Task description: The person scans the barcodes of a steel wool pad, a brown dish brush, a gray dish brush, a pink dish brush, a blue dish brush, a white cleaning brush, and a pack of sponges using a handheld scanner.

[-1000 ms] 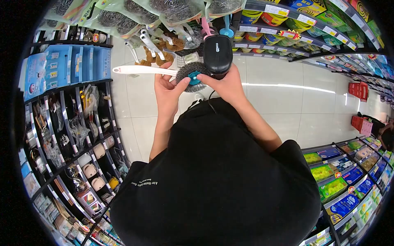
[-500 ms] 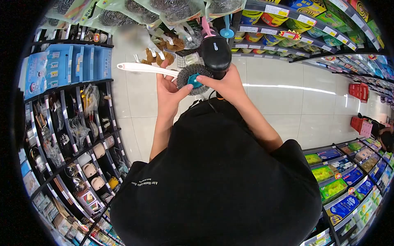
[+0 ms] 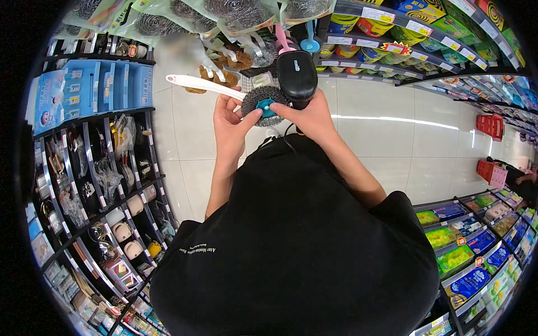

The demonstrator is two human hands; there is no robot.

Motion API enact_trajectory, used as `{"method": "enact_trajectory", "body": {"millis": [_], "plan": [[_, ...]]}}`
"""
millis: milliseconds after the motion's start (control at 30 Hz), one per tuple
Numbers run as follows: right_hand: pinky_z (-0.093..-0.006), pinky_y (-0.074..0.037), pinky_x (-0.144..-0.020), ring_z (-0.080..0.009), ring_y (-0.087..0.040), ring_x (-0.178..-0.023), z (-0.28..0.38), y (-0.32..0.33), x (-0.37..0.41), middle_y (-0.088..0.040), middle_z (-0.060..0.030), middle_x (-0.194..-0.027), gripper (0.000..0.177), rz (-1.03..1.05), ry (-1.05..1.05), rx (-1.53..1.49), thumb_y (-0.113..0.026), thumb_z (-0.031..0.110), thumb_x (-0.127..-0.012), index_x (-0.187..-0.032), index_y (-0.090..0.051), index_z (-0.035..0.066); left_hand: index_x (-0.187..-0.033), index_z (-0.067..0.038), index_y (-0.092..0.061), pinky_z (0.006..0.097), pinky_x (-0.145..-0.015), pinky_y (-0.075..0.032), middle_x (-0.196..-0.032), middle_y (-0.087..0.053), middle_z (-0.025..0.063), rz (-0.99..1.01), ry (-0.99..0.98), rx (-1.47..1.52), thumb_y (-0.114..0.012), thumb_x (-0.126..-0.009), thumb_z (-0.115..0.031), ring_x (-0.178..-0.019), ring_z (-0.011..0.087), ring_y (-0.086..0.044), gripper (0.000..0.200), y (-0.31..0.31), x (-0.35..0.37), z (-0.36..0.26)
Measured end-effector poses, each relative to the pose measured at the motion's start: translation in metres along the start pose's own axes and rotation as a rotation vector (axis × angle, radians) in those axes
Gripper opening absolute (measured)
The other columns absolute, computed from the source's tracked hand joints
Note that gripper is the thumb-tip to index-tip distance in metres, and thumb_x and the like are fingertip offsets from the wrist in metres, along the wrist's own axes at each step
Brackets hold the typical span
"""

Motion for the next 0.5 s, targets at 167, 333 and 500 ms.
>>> {"method": "enact_trajectory", "body": {"millis": [167,333,500], "plan": [[-0.0242,-0.045,-0.062,-0.0047,-0.054,-0.073,-0.0081,0.008,0.0017,-0.062,0.0023,-0.083,0.038,-0.034,0.014,0.027,-0.086,0.014,-0.073,-0.1,-0.063,0.002,-0.133,0.004,-0.039,0.0273,-0.083,-0.056,-0.106,-0.062,0.0092,0.018,-0.047,0.017,-0.069,-0.081,0.012,-0.097,0.0172,-0.066,0.061,0.003,0.0005,-0.001],[-0.0238,-0.045,-0.062,-0.0046,-0.051,-0.07,-0.0049,0.0074,0.002,-0.059,0.0043,-0.08,0.035,-0.011,0.024,0.032,-0.086,0.015,-0.074,-0.098,-0.063,0.002,-0.132,0.005,-0.039,0.0262,-0.083,-0.055,-0.102,-0.059,0.0067,0.007,0.002,0.08,-0.07,-0.081,0.011,-0.096,0.0172,-0.066,0.06,0.0054,0.0022,0.0036],[-0.0243,-0.046,-0.064,-0.0054,-0.054,-0.072,-0.0028,0.0042,0.0007,-0.062,0.0028,-0.082,0.035,-0.014,0.011,-0.003,-0.086,0.014,-0.074,-0.098,-0.064,0.002,-0.131,0.004,-0.042,0.0254,-0.082,-0.055,-0.1,-0.06,0.0061,0.016,0.043,0.016,-0.07,-0.081,0.011,-0.096,0.0165,-0.066,0.057,0.0066,0.0,0.0051]]}}
Point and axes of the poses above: each hand's wrist, its own x-axis away from the middle knuckle, its own y-axis out of the back of the hand, z = x × y, the point moved 8 cm from there along -x, towards the middle knuckle
